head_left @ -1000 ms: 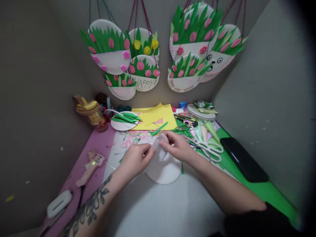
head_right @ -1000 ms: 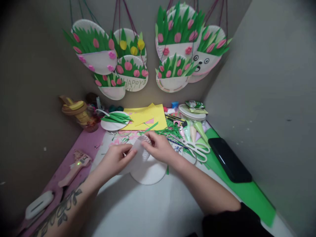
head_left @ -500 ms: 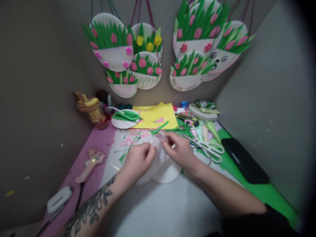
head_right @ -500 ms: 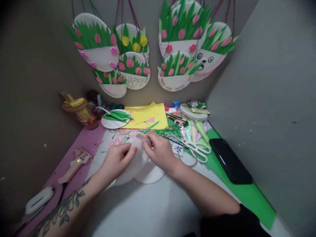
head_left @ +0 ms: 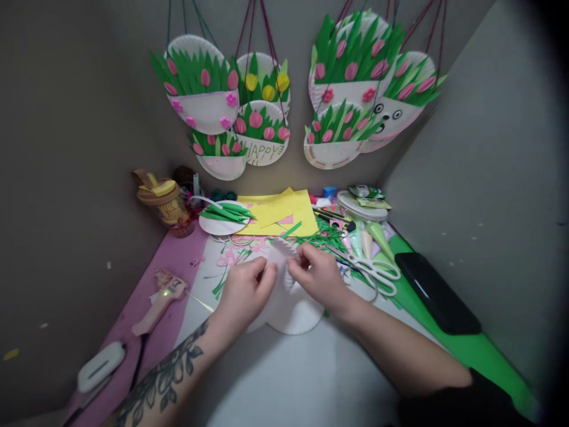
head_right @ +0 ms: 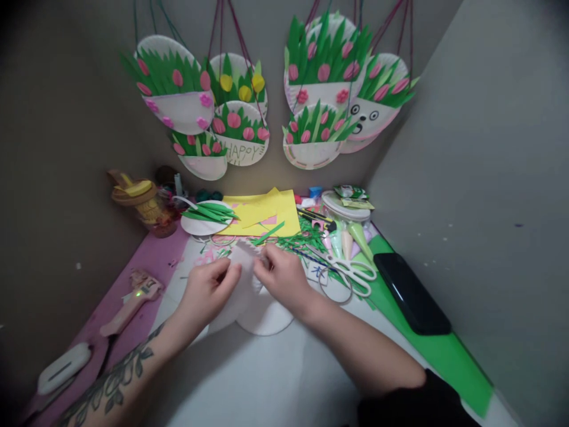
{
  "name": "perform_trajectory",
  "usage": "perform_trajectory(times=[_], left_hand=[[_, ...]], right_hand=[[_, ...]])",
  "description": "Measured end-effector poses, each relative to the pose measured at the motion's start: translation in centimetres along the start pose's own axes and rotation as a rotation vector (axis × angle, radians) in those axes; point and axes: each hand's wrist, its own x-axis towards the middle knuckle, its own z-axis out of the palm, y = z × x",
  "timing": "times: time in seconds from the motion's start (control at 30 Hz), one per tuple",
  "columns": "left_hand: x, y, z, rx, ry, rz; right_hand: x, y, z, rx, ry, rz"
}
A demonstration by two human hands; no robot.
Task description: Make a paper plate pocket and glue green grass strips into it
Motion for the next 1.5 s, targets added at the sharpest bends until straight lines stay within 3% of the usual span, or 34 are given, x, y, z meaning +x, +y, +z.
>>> perform_trajectory(times=[0.07,0.13,0.3,0.37,0.47,0.57,0.63,0.77,0.97,1.17,1.3,1.37,1.5], left_hand=[[-0.2,0.0,0.1,0.034,0.000,0.037],[-0.3,0.0,0.0,0.042,0.005,0.051],[0.1,0.1,-0.4,-0.048,0.088,-0.031],[0.0,0.2,-0.2,-0.049,0.113,-0.025],[-0.4,0.3,0.4,-0.055,0.104,-0.014],[-0.4,0.1,0.9,-0.162,0.025,-0.104],[-0.2,-0.2,1.0,-0.279,-0.022,-0.187],[0.0,-0.5,1.0,-0.405,0.006,-0.253],[-0.4,0.3,1.9,-0.535,-0.009,-0.340],[-0.3,-0.2,2.2,-0.702,0.055,-0.404],[-0.5,0.2,2.6,-0.789,0.076,-0.446],[-0.5,0.4,2.7,-0.828,0.076,-0.474],[-0.4,0.2,2.7,-0.882,0.122,-0.498]], right_hand=[[-0.2,-0.1,0.2,-0.092,0.051,-0.096],[-0.3,-0.1,0.3,-0.077,0.059,-0.095],[0.6,0.2,0.3,0.379,-0.115,0.257],[0.7,0.3,0.3,0.415,-0.122,0.301],[0.5,0.0,0.2,0.214,-0.020,0.196],[0.5,0.0,-0.3,0.072,0.034,0.070],[0.8,0.2,-0.8,0.137,-0.010,0.095],[1.2,0.6,-1.1,0.254,-0.097,0.196],[0.7,0.6,-0.8,-0.154,0.072,-0.129],[1.2,0.8,-1.4,0.038,-0.011,0.044],[0.7,1.1,-0.8,-0.192,0.086,-0.175],[0.6,1.1,-0.7,-0.205,0.109,-0.206],[1.2,0.7,-1.4,0.035,0.030,0.041]])
